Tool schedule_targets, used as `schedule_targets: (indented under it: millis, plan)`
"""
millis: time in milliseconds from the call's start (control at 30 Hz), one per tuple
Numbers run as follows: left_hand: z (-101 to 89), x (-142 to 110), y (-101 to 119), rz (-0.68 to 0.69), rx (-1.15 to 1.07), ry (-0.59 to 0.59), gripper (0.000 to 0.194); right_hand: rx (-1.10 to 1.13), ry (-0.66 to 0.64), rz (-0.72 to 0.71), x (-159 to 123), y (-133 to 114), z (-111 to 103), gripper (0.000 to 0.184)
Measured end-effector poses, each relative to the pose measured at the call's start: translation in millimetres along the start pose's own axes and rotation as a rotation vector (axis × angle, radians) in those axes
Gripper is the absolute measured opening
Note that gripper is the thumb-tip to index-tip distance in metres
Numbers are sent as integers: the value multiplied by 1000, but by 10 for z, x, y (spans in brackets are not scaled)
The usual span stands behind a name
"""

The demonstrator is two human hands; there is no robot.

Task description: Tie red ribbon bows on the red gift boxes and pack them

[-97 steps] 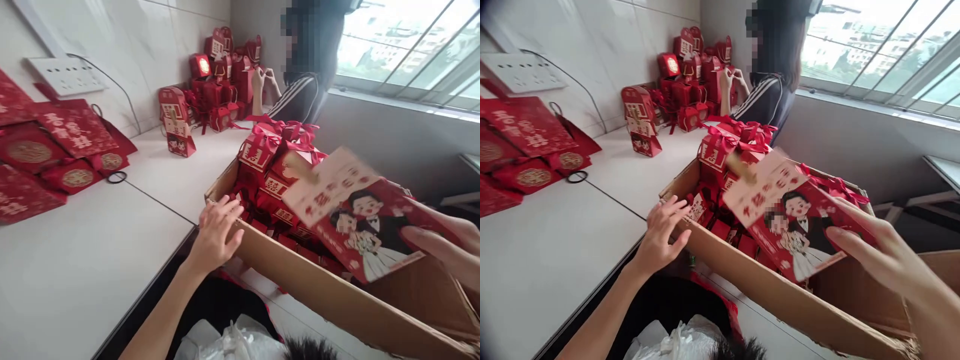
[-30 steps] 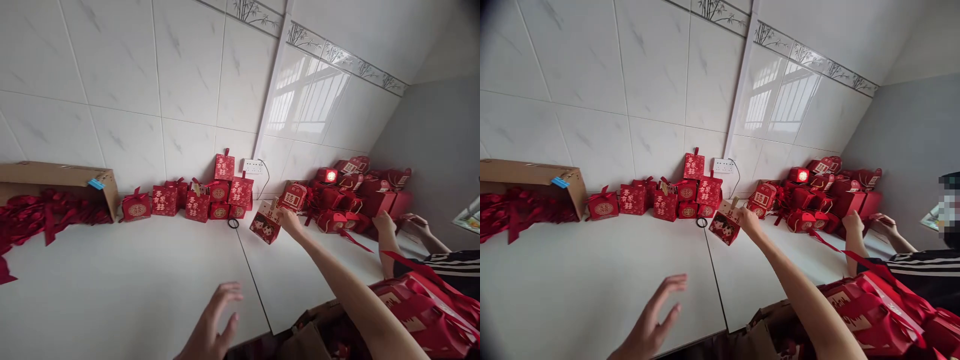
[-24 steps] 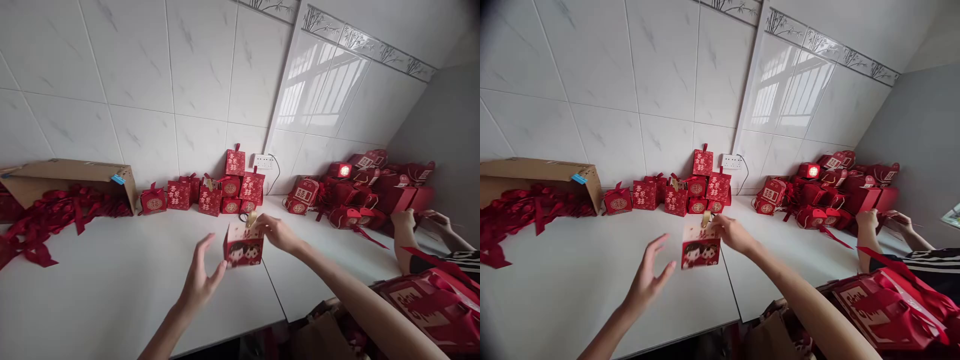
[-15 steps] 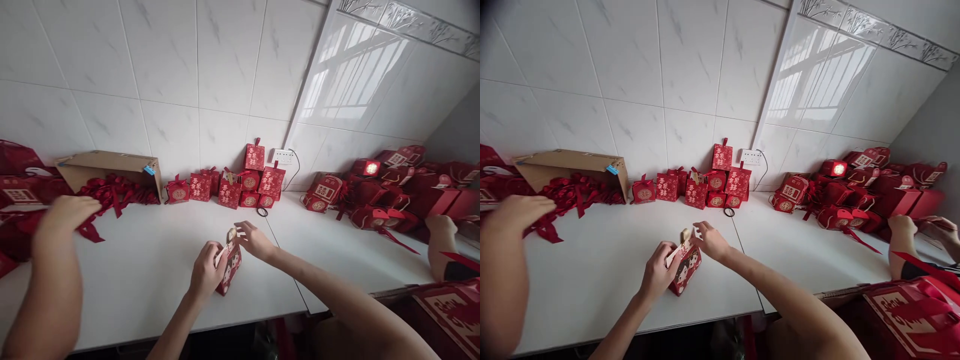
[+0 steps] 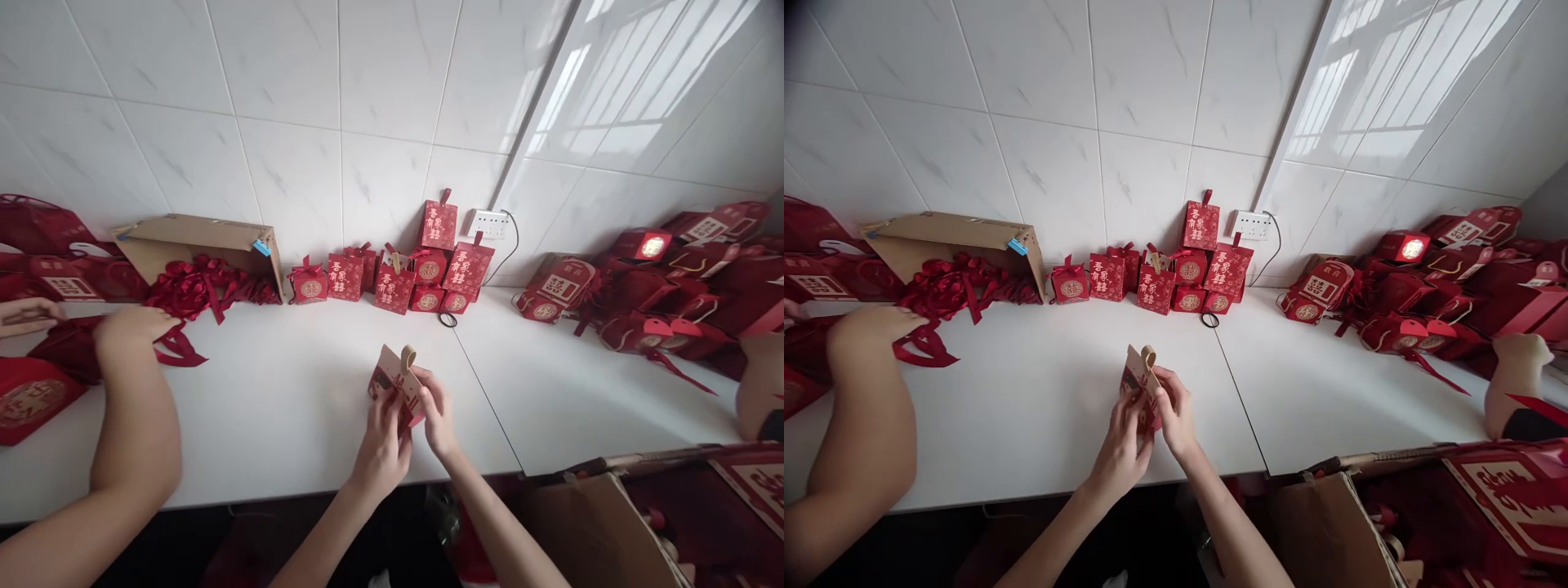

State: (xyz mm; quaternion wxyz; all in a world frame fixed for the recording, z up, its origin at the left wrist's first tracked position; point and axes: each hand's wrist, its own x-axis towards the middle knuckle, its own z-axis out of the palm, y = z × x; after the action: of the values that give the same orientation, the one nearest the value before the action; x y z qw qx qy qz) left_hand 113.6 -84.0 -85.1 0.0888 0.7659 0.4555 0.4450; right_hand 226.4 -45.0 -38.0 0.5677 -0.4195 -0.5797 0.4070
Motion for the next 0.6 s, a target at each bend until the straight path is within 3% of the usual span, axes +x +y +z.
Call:
schedule_targets:
  millis: [100, 233, 300, 400, 500, 600]
  plan:
    - [-79, 81, -1, 70, -114, -64, 41, -69, 113, 36, -45, 27, -37, 27]
    - [-303, 426, -54, 83, -56, 217, 22, -138, 1, 45, 80, -34, -138, 28]
    - [-416, 631, -90, 70, -35, 262, 16, -150, -41, 52, 140, -70, -186, 30]
    - [-515, 849, -139, 82, -183, 55, 5, -100, -89, 73, 173, -91, -208, 30]
    - [-515, 914, -167, 69, -380, -158, 14, -70, -83, 59, 159, -77, -184, 30]
    - [-467, 895, -174, 89, -411, -145, 18, -52, -64, 61, 150, -59, -163, 31]
